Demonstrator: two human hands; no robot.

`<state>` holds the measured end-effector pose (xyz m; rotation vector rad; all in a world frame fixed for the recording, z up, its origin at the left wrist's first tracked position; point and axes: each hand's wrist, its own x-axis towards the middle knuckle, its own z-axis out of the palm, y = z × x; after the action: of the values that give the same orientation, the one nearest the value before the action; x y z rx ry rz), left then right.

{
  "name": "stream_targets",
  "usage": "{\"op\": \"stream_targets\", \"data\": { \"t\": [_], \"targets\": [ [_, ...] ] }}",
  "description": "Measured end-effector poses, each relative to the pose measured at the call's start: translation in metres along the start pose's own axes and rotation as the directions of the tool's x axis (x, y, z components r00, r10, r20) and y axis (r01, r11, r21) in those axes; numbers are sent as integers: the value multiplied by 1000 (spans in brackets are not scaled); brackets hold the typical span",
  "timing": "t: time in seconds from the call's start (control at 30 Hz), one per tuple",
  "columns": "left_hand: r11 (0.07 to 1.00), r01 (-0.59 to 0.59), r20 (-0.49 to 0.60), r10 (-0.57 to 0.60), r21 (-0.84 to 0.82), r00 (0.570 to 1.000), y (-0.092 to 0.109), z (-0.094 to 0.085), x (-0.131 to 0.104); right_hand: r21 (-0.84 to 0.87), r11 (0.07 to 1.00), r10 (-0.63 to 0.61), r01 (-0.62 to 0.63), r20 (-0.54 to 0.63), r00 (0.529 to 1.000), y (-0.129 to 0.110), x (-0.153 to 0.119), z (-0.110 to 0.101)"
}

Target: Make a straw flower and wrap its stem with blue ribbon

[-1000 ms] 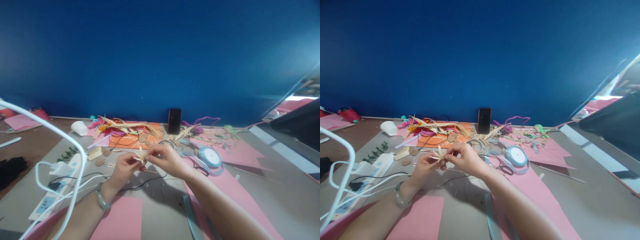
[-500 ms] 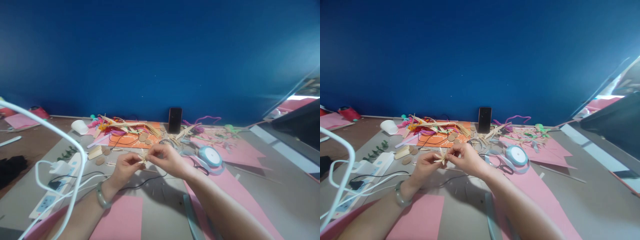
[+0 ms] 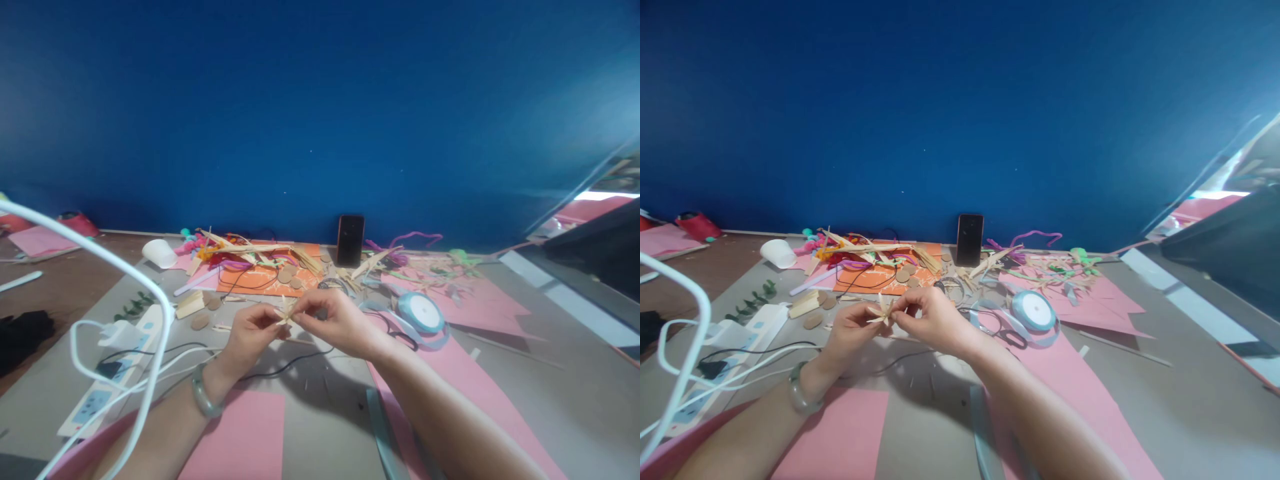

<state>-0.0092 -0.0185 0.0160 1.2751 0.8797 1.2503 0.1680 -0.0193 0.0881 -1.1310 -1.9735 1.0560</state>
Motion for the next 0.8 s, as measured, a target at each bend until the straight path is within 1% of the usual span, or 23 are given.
{"op": "stream_targets", "data": {
  "t": [0.27, 0.67, 0.8],
  "targets": [
    [999, -7, -17, 7, -31, 1000, -2, -1, 0, -18, 999, -33, 32, -10, 999, 5, 0, 4],
    [999, 30, 3, -30, -37, 1000, -1, -1, 1, -15, 1000, -8, 8, -15, 1000, 7, 1, 5],
    [999, 36, -33, -37, -26, 999, -2, -1, 2, -2, 1000, -17, 17, -26, 1000, 7, 2, 8]
  ]
}}
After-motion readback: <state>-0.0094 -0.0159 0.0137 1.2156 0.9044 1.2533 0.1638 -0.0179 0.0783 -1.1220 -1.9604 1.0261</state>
